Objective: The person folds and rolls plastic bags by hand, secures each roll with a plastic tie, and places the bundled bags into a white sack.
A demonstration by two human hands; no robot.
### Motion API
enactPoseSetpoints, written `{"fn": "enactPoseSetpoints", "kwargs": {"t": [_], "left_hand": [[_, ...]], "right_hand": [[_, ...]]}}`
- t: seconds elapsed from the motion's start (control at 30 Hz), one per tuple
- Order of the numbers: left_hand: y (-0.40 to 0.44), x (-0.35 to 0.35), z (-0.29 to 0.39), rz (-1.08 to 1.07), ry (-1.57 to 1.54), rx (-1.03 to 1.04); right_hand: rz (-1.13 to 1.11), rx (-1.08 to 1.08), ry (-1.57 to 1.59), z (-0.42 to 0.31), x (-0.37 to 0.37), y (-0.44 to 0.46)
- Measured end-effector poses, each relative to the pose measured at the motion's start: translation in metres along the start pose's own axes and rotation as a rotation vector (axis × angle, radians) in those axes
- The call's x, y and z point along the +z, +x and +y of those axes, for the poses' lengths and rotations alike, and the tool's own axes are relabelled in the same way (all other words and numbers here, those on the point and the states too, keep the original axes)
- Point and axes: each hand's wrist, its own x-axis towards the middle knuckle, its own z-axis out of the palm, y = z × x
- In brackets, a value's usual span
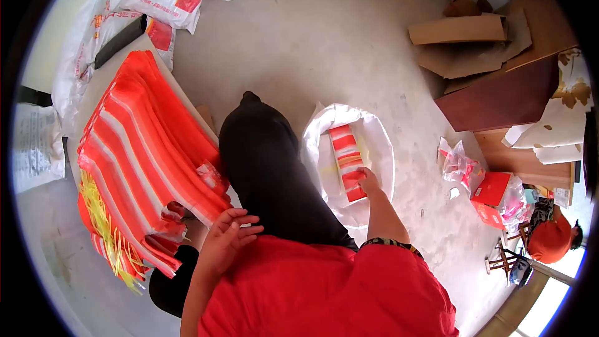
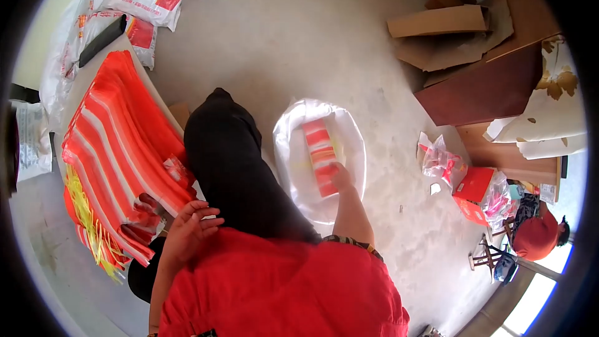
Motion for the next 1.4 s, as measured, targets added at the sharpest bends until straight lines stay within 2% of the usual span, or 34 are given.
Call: {"fn": "enactPoseSetpoints", "kwargs": {"t": [0.07,0.17,0.27,0.37,0.57,0.67,0.77,0.9,1.0,1.1,1.17,1.27,1.3,1.4], "left_hand": [[0.001,0.002,0.001,0.002,0.012,0.004],[0.003,0.004,0.002,-0.011,0.006,0.006],[0.004,0.004,0.002,-0.022,0.005,0.000],[0.005,0.006,0.003,-0.010,0.012,-0.004],[0.006,0.008,0.003,0.018,0.013,-0.002],[0.007,0.010,0.003,0.022,0.013,0.007],[0.005,0.012,0.006,0.027,0.054,-0.011],[0.001,0.014,0.010,0.003,0.203,-0.069],[-0.004,0.018,0.014,-0.022,0.295,-0.076],[-0.013,0.010,0.019,-0.101,0.337,-0.047],[-0.028,-0.013,0.019,-0.184,0.339,0.011],[-0.071,-0.044,0.044,-0.212,0.509,-0.079],[-0.089,-0.063,0.050,-0.244,0.577,0.009],[-0.162,-0.101,0.062,0.109,0.603,0.045]], "right_hand": [[-0.022,0.104,0.071,-0.016,-0.001,-0.013],[-0.002,0.086,0.052,0.000,0.007,-0.011],[0.038,-0.084,-0.011,0.039,0.021,0.014],[0.017,-0.138,-0.188,0.057,0.025,0.031],[0.068,0.005,-0.984,0.013,0.039,0.004],[-0.018,-0.021,-0.856,-0.022,0.043,-0.019],[-0.024,0.175,-0.769,-0.044,0.045,-0.041],[-0.089,0.028,-0.822,0.062,0.053,0.026],[-0.181,0.067,-0.693,0.059,0.043,0.035],[-0.179,0.036,-0.645,0.049,0.039,0.032],[-0.137,-0.043,-0.648,0.037,0.034,0.028],[-0.138,-0.169,-0.636,0.049,0.044,0.050],[-0.076,-0.235,-0.578,0.047,0.047,0.047],[0.043,-0.294,-0.467,0.028,0.049,0.041]]}}
